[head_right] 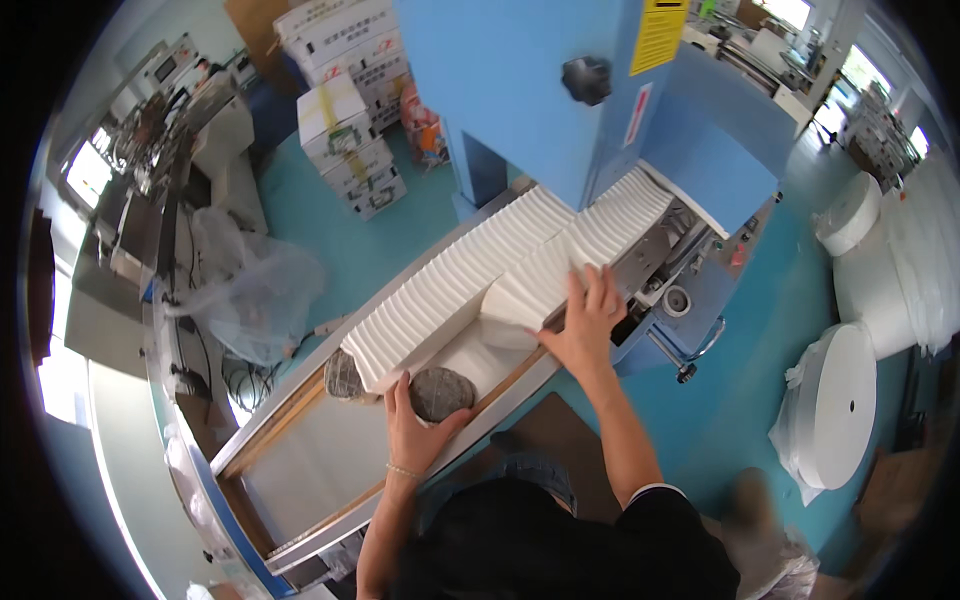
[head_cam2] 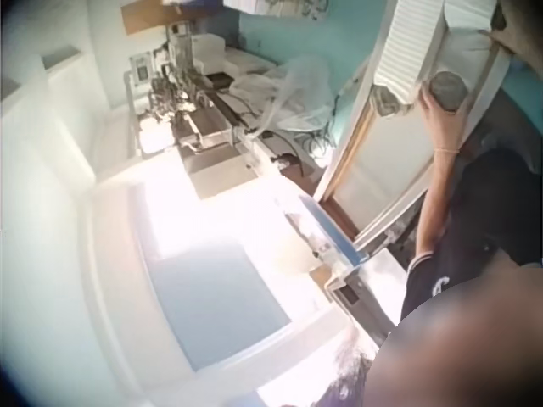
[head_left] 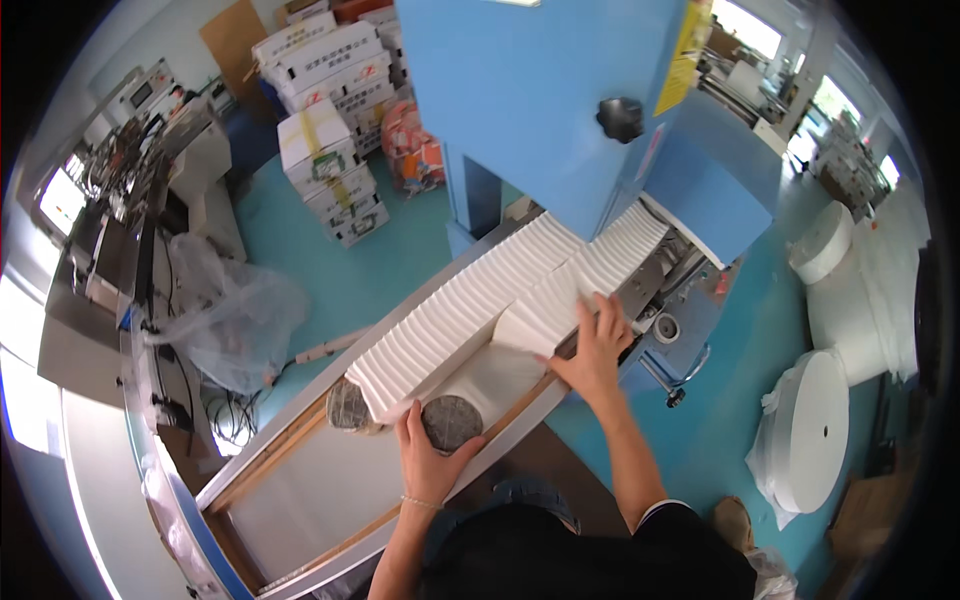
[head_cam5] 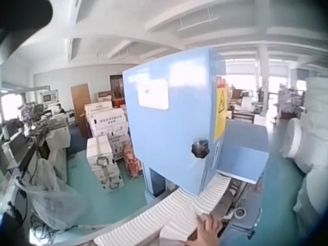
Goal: Organizing and packing stacks of paper or filters from a conveyor belt into a workflow station.
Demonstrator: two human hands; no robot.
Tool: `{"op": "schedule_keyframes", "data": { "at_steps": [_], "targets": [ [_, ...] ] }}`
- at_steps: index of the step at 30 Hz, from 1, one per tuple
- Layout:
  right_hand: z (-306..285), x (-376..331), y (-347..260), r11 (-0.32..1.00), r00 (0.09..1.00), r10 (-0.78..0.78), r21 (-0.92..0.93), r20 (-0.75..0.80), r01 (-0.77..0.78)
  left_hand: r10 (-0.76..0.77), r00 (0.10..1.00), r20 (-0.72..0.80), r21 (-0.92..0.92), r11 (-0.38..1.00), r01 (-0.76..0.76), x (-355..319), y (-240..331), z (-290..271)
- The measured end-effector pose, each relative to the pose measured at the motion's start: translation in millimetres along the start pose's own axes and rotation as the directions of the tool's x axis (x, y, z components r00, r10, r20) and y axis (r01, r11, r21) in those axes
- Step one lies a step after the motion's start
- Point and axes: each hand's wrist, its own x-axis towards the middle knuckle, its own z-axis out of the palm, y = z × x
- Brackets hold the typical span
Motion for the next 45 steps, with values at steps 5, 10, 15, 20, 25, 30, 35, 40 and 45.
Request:
{"op": "schedule_keyframes", "data": {
  "at_steps": [5,10,15,20,25,30,35,40,45],
  "targets": [
    [-6.3,-0.6,2.6,0.983,0.988,-0.061,0.183,0.14,0.035,-0.034,0.988,0.15,-0.01,0.999,0.036,-0.1,2.9,-7.5],
    [12.7,-6.6,-5.1,0.942,0.988,-0.112,0.329,0.109,0.07,0.034,0.974,0.223,0.097,0.994,-0.057,9.8,9.2,10.0],
    [-58.6,-14.6,-57.0,0.927,0.946,0.101,0.374,-0.308,0.023,0.199,0.915,0.35,-0.863,0.45,0.232,22.3,18.8,42.7],
    [-103.7,-27.2,-74.8,0.702,0.955,0.057,0.692,-0.29,0.168,0.114,0.948,0.296,-0.952,0.111,0.284,65.3,-27.5,67.1],
    [-107.5,-64.3,-141.0,0.182,0.933,-0.356,0.983,0.053,0.014,0.232,0.9,0.369,-0.913,0.27,0.305,72.7,-49.3,20.1],
    [-102.0,-102.2,-227.5,0.052,0.566,-0.776,0.921,0.28,-0.386,0.269,0.875,0.403,-0.87,0.411,0.274,44.7,-86.1,-52.7],
    [-70.9,-168.7,-325.2,0.007,0.341,-0.924,0.902,0.171,-0.432,-0.003,0.981,0.196,-0.861,0.479,0.174,-97.2,-176.9,-180.4],
    [-74.0,-248.1,-423.6,0.305,0.382,-0.873,0.951,0.304,-0.058,-0.516,0.749,-0.416,-0.841,0.531,-0.101,-366.1,-165.5,-251.7],
    [-67.9,-346.6,-512.4,0.231,-0.002,-0.968,0.894,0.249,-0.384,-0.69,0.079,-0.719,-0.694,0.71,-0.117,-467.9,-176.4,-231.5]
  ]
}}
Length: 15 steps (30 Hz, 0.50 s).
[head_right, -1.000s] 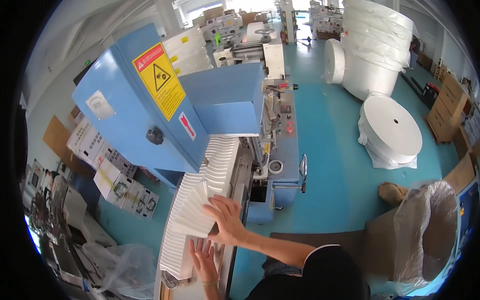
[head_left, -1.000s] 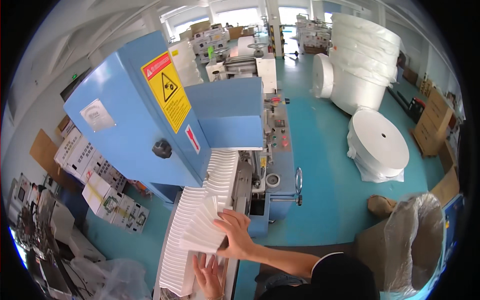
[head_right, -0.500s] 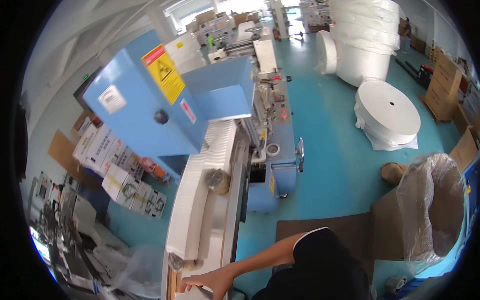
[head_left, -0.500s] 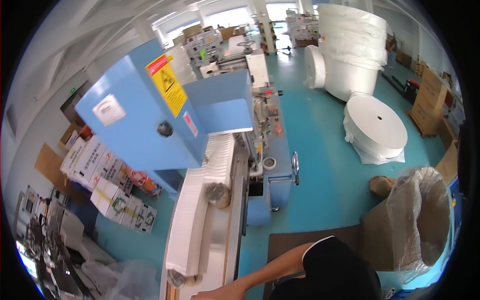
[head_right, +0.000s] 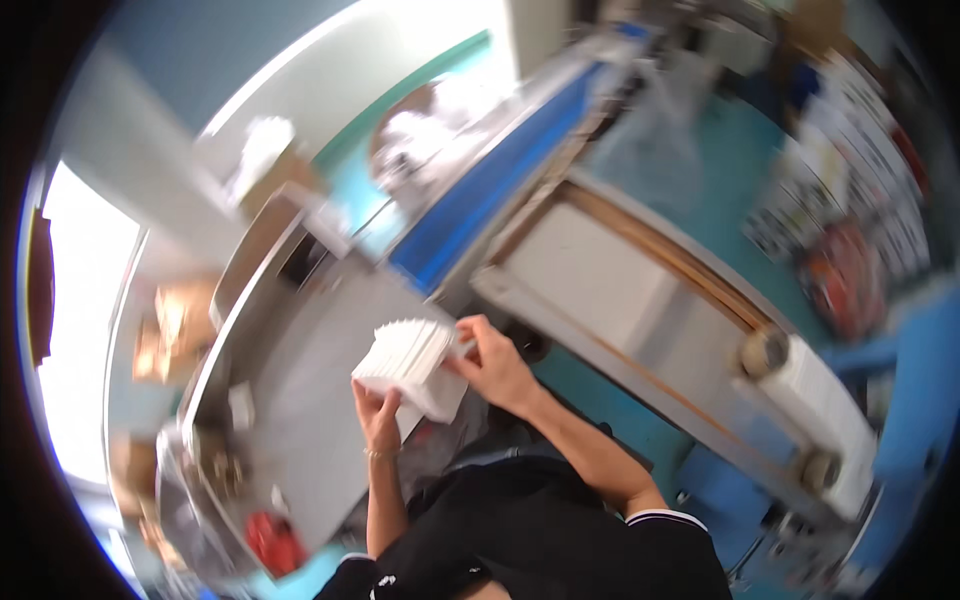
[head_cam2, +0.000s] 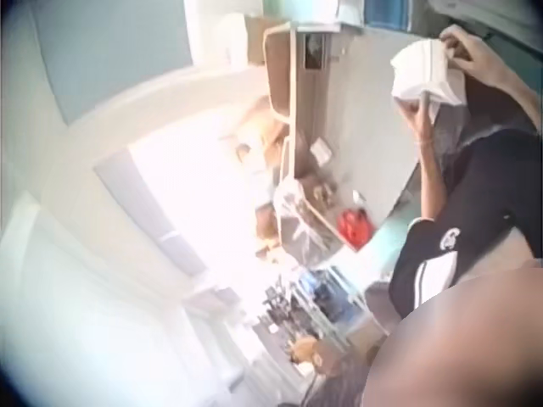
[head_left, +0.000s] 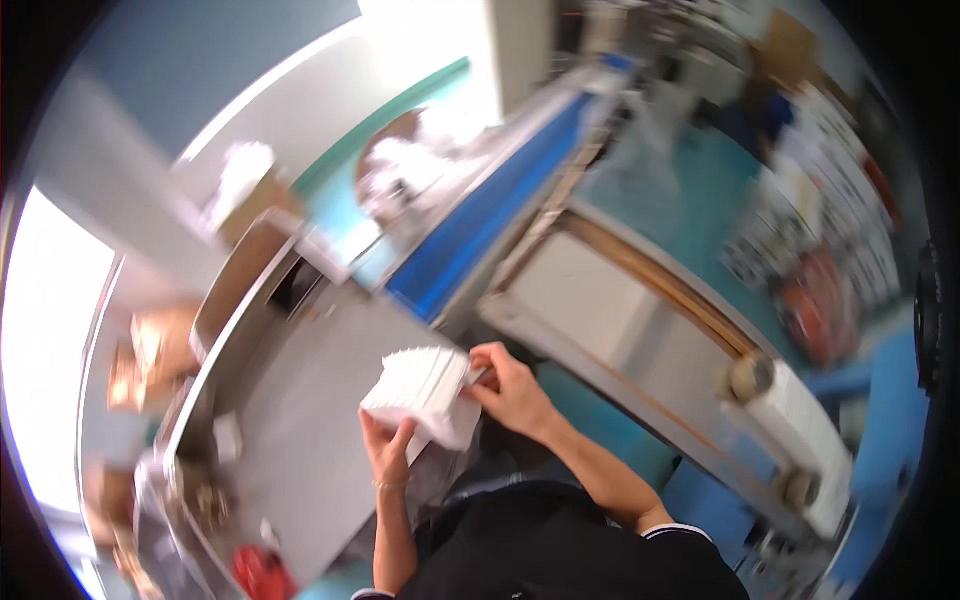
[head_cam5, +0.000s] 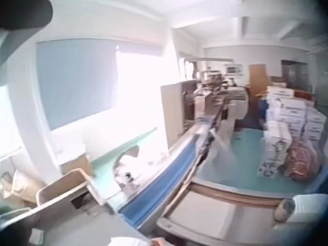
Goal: Organizing and packing stacks of paper or filters from a conveyor belt into a workflow station.
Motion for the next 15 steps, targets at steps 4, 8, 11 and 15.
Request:
{"op": "schedule_keyframes", "data": {
  "at_steps": [4,8,11,15],
  "targets": [
    [75.9,46.3,62.6,0.94,0.913,-0.03,0.323,0.406,-0.113,0.083,0.977,-0.196,0.031,0.996,-0.079,-22.3,-30.9,-57.1],
    [103.0,70.6,98.1,0.919,0.914,0.149,0.288,0.377,-0.269,-0.031,0.945,-0.326,0.039,0.998,0.047,-22.9,-14.5,-60.0],
    [102.8,77.6,77.7,0.867,0.841,0.404,0.142,0.359,-0.477,0.045,0.903,-0.428,0.132,0.991,0.013,-12.6,-6.3,-54.8],
    [132.5,78.5,56.6,0.95,0.886,0.293,-0.212,0.36,-0.228,0.207,0.862,-0.462,0.665,0.724,0.183,14.1,-1.5,-40.0]
  ]
}}
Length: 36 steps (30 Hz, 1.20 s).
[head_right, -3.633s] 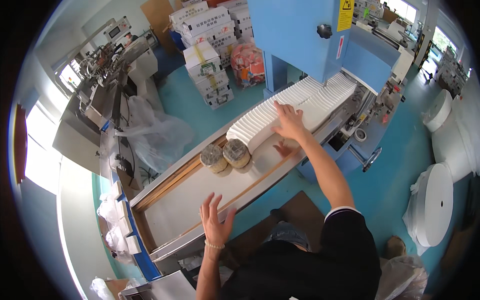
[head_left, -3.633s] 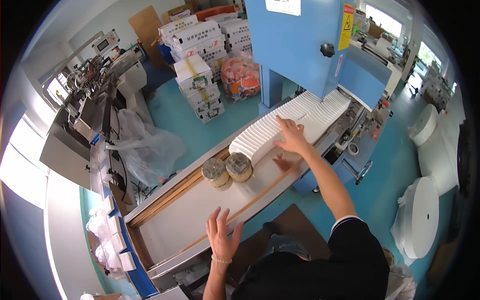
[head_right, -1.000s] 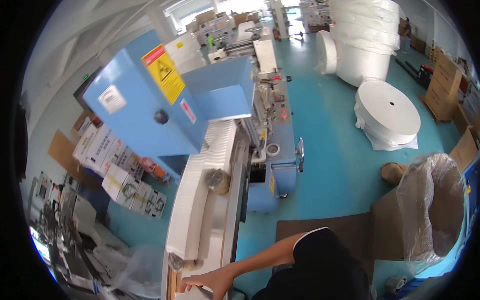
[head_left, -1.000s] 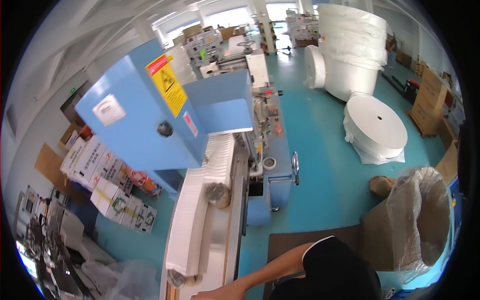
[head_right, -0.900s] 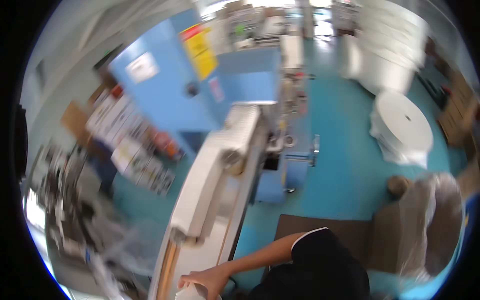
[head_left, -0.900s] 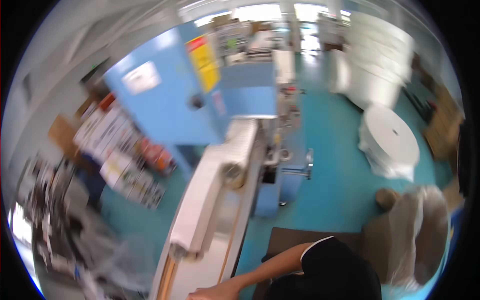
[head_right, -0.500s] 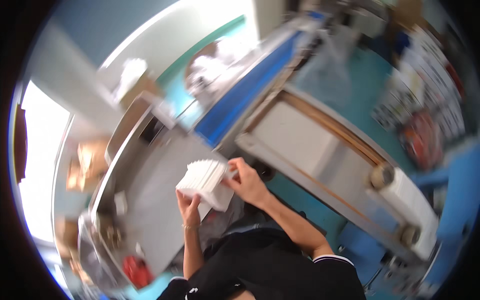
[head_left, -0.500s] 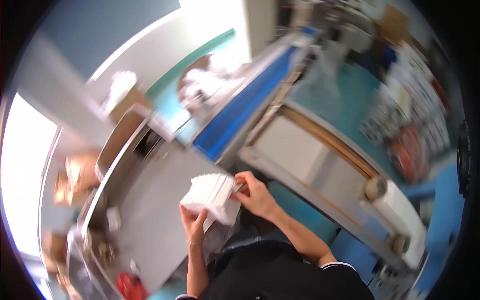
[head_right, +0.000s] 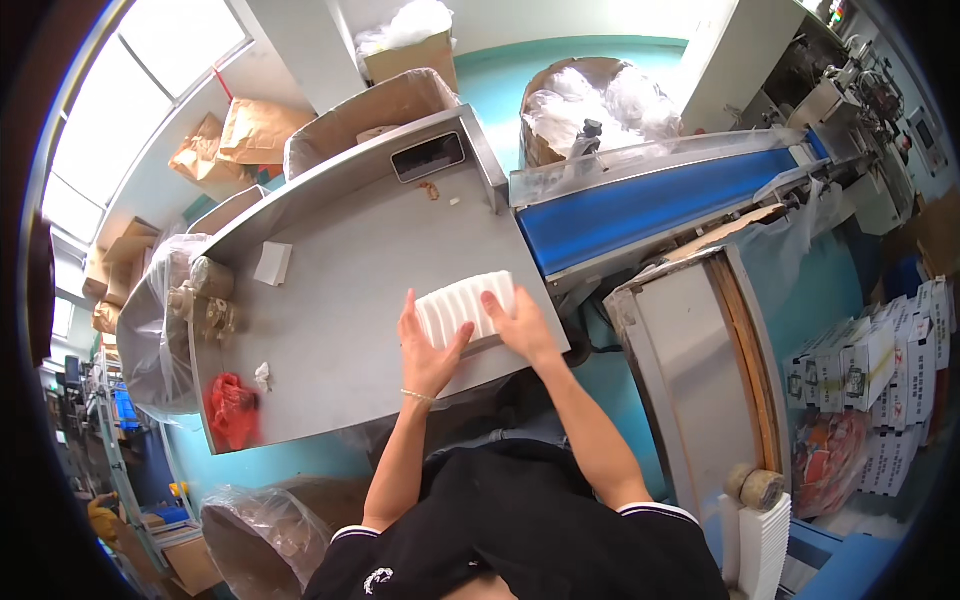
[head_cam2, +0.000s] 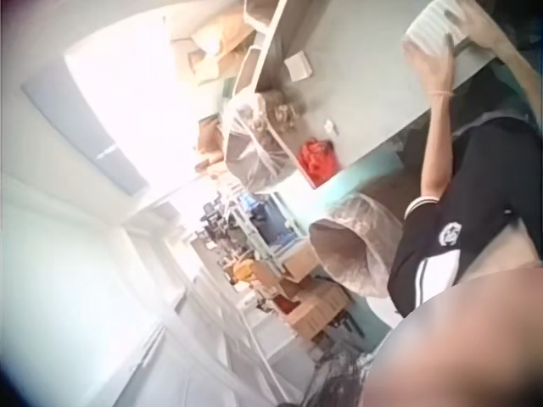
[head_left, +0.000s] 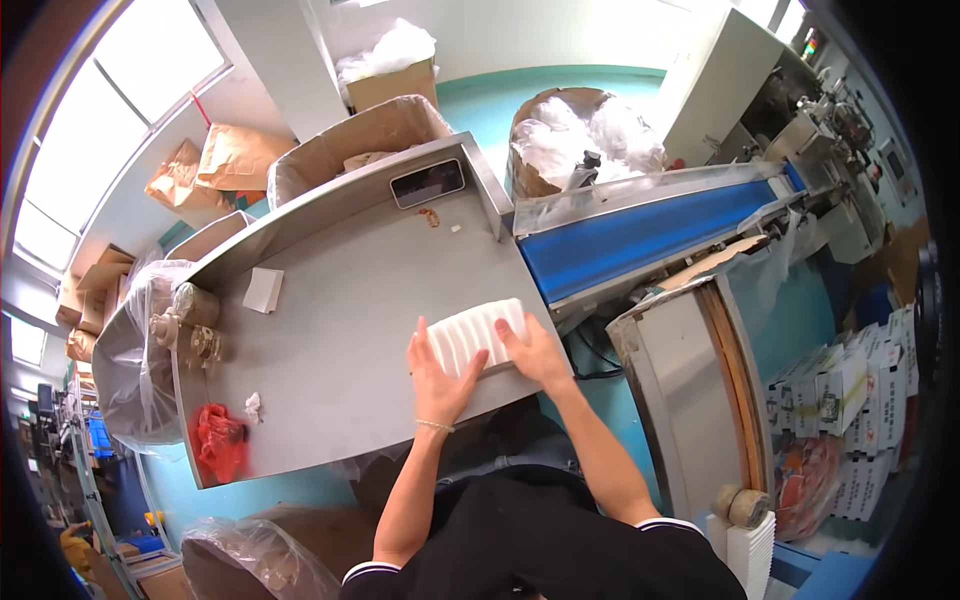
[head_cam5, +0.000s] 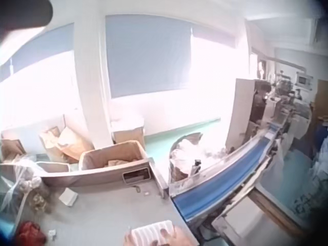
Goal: Organizing and packing stacks of paper or filters from a conveyor belt into a workflow station.
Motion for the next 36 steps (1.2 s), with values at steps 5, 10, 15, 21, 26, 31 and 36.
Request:
{"op": "schedule_keyframes", "data": {
  "at_steps": [5,10,15,21,26,31,36],
  "targets": [
    [-6.9,7.3,-9.8,0.932,0.984,0.175,0.315,0.042,-0.179,0.047,0.998,0.048,0.264,0.963,-0.058,13.7,19.8,24.1],
    [-32.6,21.1,9.3,0.585,0.874,0.262,0.653,0.409,-0.481,-0.091,0.995,-0.04,0.398,0.912,0.099,22.2,43.5,32.4],
    [-58.7,49.4,29.2,0.788,0.923,0.206,0.505,0.324,-0.353,-0.048,0.998,-0.028,0.39,0.919,0.055,28.4,41.8,46.8],
    [-62.5,67.7,14.7,0.906,0.964,0.26,0.359,-0.052,-0.225,-0.034,0.999,-0.016,0.291,0.956,0.037,34.5,39.0,53.1],
    [-31.2,38.7,-10.3,0.995,0.998,-0.025,-0.099,0.062,0.031,0.003,0.999,0.038,0.109,0.994,-0.007,37.5,29.5,63.1],
    [-53.8,43.9,4.8,0.577,0.844,0.271,0.623,0.463,-0.528,-0.029,1.0,-0.002,0.286,0.958,0.028,38.3,51.4,60.1],
    [-73.6,60.2,24.3,0.628,0.907,0.372,0.667,0.196,-0.401,0.02,0.999,-0.038,0.227,0.974,-0.011,43.9,36.0,66.5]
  ]
}}
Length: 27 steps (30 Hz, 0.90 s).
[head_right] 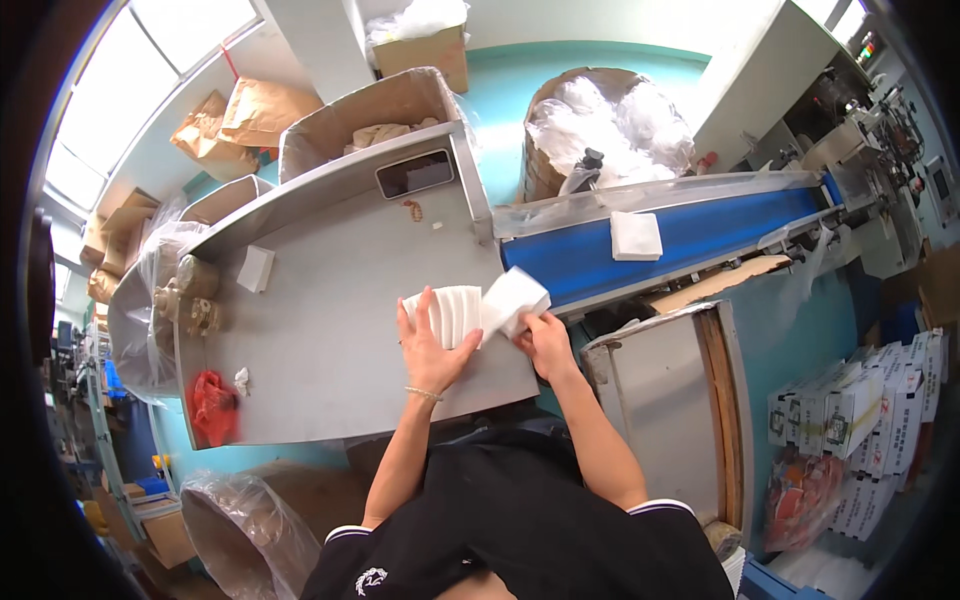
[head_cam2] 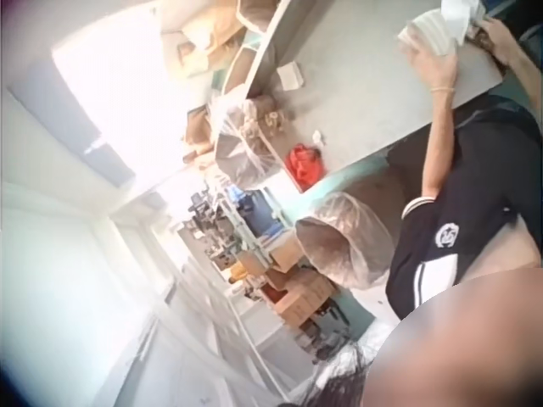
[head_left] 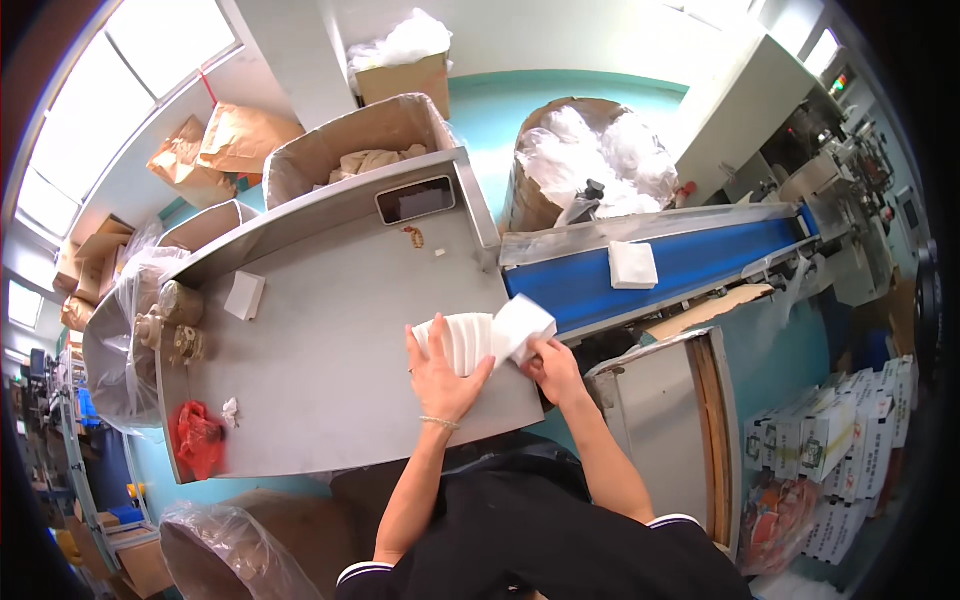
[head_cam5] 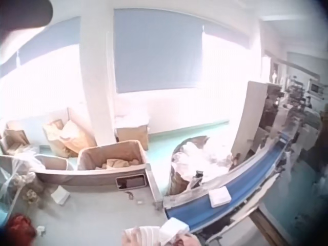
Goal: Organizing and packing stacks of paper or filters from a conveyor belt into a workflow station.
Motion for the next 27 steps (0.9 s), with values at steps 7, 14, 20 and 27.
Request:
{"op": "schedule_keyframes", "data": {
  "at_steps": [7,14,20,27],
  "targets": [
    [14.5,12.7,-6.1,0.763,0.953,-0.07,-0.6,0.295,0.241,-0.065,0.995,0.073,0.185,0.982,0.05,2.4,38.9,21.5],
    [-172.6,118.0,-243.3,0.073,0.45,-0.865,-0.942,-0.223,-0.327,0.067,0.997,-0.028,0.092,0.994,-0.064,5.3,16.3,12.2],
    [-319.4,152.4,-320.6,0.697,0.786,-0.296,-0.686,-0.542,-0.211,0.027,0.999,-0.016,0.133,0.991,-0.025,7.6,25.3,13.6],
    [-148.1,8.2,-270.8,0.615,0.689,-0.698,-0.329,0.196,0.716,-0.019,1.0,0.007,0.122,0.992,0.018,8.4,32.9,12.9]
  ]
}}
